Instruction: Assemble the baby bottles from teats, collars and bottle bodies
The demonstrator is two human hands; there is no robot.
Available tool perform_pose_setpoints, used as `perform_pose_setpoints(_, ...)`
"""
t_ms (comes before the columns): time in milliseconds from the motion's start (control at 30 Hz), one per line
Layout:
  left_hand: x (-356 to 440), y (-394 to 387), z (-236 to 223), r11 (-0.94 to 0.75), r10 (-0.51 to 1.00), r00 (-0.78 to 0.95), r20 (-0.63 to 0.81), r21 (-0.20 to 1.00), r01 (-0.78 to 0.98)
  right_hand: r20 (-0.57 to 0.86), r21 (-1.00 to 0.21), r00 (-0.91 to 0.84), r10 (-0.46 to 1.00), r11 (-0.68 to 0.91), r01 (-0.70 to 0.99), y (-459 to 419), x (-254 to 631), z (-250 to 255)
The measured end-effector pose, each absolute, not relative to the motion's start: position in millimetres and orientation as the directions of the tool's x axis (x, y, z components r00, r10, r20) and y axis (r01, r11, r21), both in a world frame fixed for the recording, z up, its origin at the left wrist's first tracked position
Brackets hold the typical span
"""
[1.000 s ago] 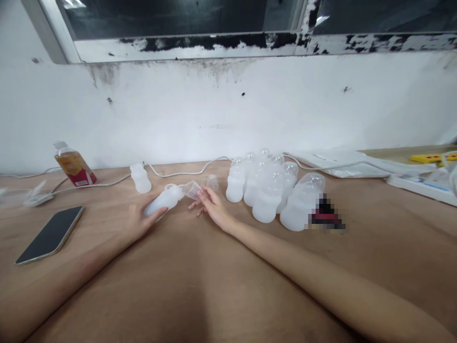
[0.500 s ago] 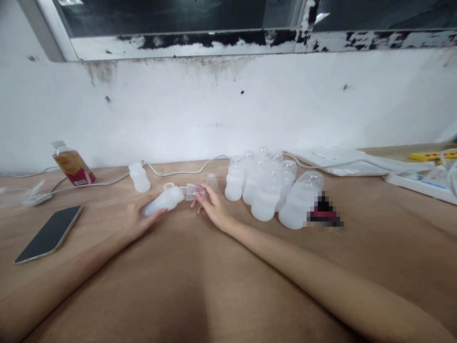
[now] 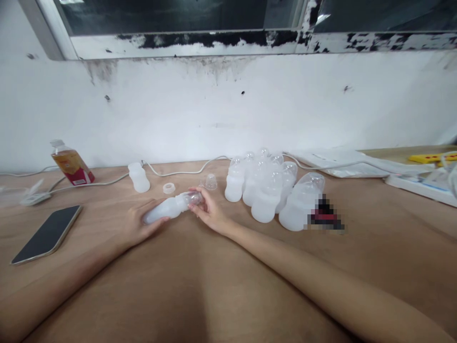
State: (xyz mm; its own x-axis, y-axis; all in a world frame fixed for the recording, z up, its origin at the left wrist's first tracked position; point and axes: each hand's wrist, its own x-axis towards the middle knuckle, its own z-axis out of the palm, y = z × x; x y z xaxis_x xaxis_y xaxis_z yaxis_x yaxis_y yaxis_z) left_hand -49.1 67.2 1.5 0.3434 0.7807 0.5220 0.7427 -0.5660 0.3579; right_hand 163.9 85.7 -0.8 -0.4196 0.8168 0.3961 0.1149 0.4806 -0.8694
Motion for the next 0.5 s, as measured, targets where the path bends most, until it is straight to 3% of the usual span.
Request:
perform_pose_setpoints(267,-45.4,63.4,-0.9,-0.546,0.808,0.305,0.504,0.448,0.708,0.360,-0.831,-0.482,0.799,0.509,0.223,82.0,167.1,3.8)
perform_pose_setpoints(500,-35.4,52.1,12.9,-0.401,0.914,0.288,0.285,0.748,0.530,0.389,-0.795,-0.538,0.748,0.567,0.215,81.7,171.5,8.7)
